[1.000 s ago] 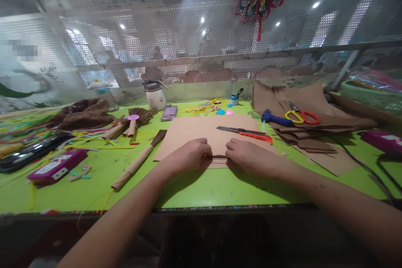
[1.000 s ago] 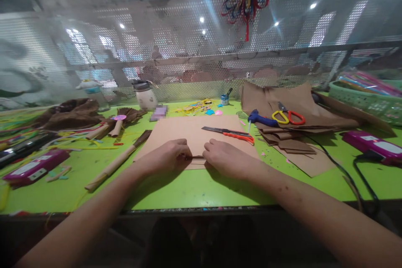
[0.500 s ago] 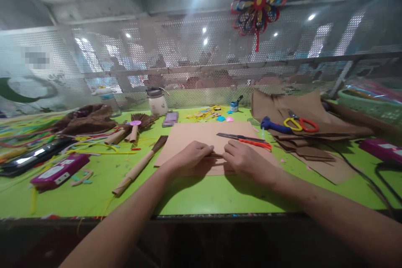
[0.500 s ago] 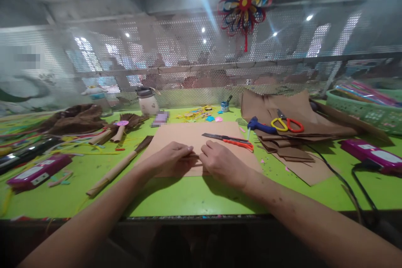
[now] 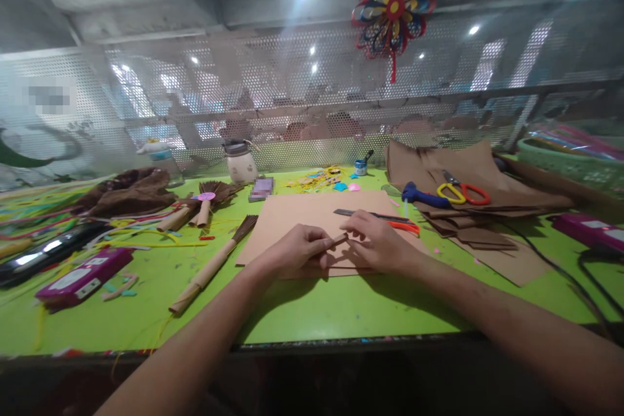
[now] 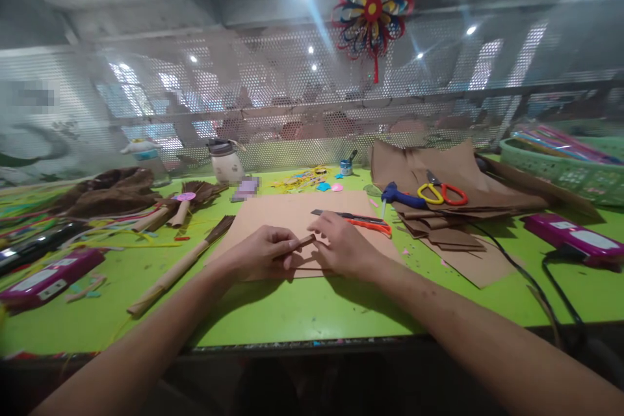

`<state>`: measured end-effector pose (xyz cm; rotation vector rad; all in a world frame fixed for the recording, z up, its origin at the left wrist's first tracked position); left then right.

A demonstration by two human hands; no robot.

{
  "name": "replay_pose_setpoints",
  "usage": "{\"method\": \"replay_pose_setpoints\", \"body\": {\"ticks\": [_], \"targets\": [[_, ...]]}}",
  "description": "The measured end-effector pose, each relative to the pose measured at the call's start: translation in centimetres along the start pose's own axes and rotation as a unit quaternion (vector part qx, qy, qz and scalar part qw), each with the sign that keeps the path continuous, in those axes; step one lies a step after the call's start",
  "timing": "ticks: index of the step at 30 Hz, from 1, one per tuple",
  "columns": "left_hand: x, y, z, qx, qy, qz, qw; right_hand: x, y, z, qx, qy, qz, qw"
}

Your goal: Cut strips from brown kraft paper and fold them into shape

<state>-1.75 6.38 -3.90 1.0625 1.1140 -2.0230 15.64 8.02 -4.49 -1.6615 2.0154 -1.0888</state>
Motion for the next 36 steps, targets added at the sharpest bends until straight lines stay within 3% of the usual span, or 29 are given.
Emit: {"method": "replay_pose_setpoints", "body": {"ticks": [3,6,11,19,25,36], "targets": [[-0.1,0.3,0.1,-0.02,-0.017,0.044,0.999,-1.1,0.2,0.2,-0.023,0.138,-0.218,0.966],[-0.6,0.5,0.0,-0.066,0.024,-0.03,0.997,-1.2,0.9,0.3,0.001,0.194,-0.333,0.923],[-0.4,0.7,-0.4,-0.061,0.052,-0.086,0.993,-1.7,1.3,0.5,-0.02,0.236,-0.29,0.927],[0.2,1.0,-0.1,-0.008,0.019,-0.051,0.999,-2.5,0.7,0.6,-0.073,0.328,-0.348,0.875],[-0.1,0.8,0.0,0.016,0.023,-0.027,0.999,-2.6,0.3,0.6,-0.092,0.335,-0.393,0.852],[0.3,1.0,0.2,0.075,0.016,0.007,0.997,-2.4,-0.9,0.4,-0.046,0.317,-0.378,0.869]]}}
Point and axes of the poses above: each hand's wrist, its own z-axis away from the middle knuckle, its own y-axis out of the palm, x = y × z, the point moved 3 cm from there along -z, towards the middle knuckle, and after that the axes turned 14 degrees about -y, right-handed, at the moved point
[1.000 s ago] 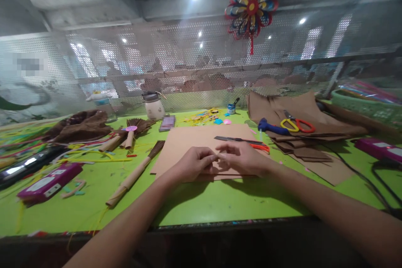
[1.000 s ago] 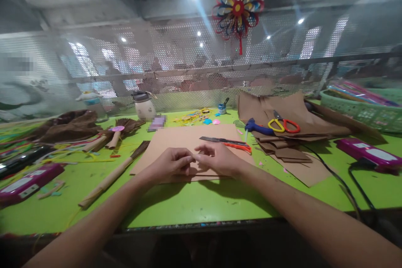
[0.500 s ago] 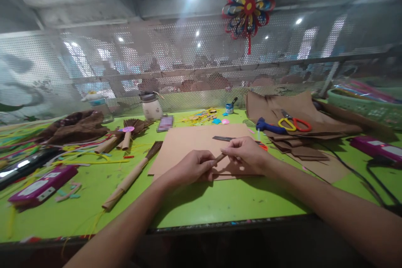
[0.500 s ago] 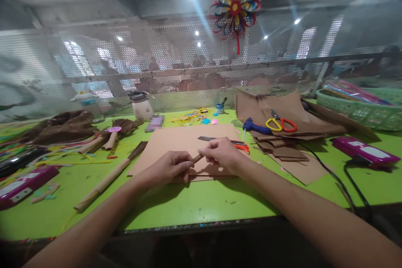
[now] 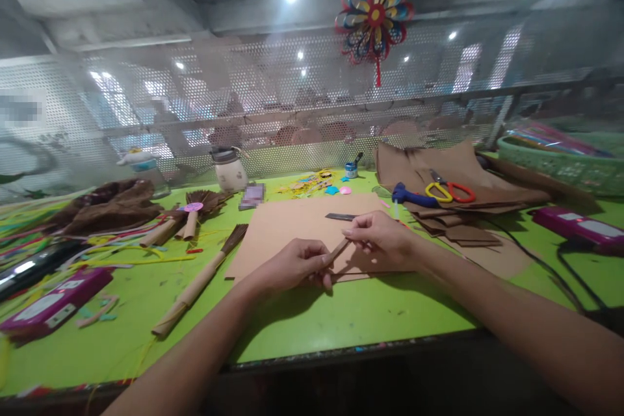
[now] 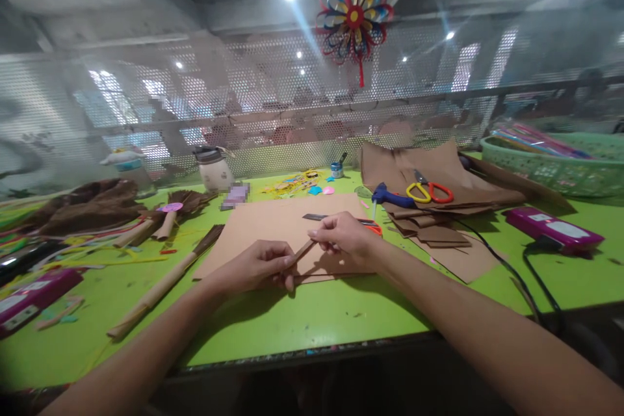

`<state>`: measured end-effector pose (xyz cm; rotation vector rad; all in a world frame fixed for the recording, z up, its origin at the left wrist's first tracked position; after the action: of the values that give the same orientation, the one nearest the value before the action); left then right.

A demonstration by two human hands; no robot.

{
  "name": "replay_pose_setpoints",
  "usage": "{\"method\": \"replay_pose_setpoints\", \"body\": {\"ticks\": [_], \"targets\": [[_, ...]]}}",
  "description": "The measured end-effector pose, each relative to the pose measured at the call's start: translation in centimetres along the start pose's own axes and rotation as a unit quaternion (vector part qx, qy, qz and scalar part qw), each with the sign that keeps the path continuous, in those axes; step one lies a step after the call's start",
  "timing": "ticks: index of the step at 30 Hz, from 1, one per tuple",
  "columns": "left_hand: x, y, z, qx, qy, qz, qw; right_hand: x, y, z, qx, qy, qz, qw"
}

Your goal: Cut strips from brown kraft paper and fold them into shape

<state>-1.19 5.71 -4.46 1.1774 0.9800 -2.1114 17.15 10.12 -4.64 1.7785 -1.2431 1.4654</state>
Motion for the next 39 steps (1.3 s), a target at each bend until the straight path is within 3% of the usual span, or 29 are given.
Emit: {"method": "replay_pose_setpoints", "body": {"ticks": [7,14,17,19,21,24,27,30,33,39], "targets": [[-0.3,-0.2,-0.1,-0.028,0.015,0.043,0.999,0.2,0.5,-0.1,0.016,-0.017,0.026,0.999],[0.8,-0.3,-0.4,-0.018,-0.047,0.184,0.982,1.1,1.3,0.0,0.001,-0.044,-0.021,0.999],[0.7,-0.4,-0.5,-0.062,-0.022,0.133,0.989,1.4,1.0,-0.1,-0.016,-0.056,-0.049,0.997],[0.1,-0.6,-0.4,-0.141,0.04,0.018,0.989,1.2,0.9,-0.2,-0.021,-0.06,-0.049,0.997],[-0.7,-0.7,-0.1,-0.238,0.119,-0.133,0.955,0.7,0.8,-0.3,-0.034,-0.058,-0.033,0.997],[-1.5,-0.4,0.6,-0.337,0.209,-0.321,0.861,-0.1,0.6,-0.4,-0.055,-0.05,0.002,0.997],[-1.6,-0.2,1.0,-0.368,0.25,-0.41,0.796,-0.4,0.4,-0.5,-0.065,-0.051,0.043,0.996],[-1.4,-0.1,1.0,-0.368,0.257,-0.437,0.779,-0.3,0.0,-0.5,-0.072,-0.063,0.068,0.993],[-1.3,-0.3,0.8,-0.368,0.251,-0.409,0.796,-0.3,-0.3,-0.7,-0.084,-0.068,0.083,0.991],[-1.3,-2.3,0.2,-0.307,0.135,-0.163,0.928,-0.4,-0.5,-1.2,-0.095,-0.106,0.195,0.97]]}}
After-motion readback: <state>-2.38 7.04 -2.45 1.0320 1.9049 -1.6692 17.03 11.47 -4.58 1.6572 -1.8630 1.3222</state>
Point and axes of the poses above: each hand's wrist, its own z-axis away from the middle knuckle, its own y-axis out of the palm, x = y × z, the point moved 3 cm from there along -z, towards the middle knuckle, and after that the axes turned 14 degrees about -y, right-handed, at the moved point
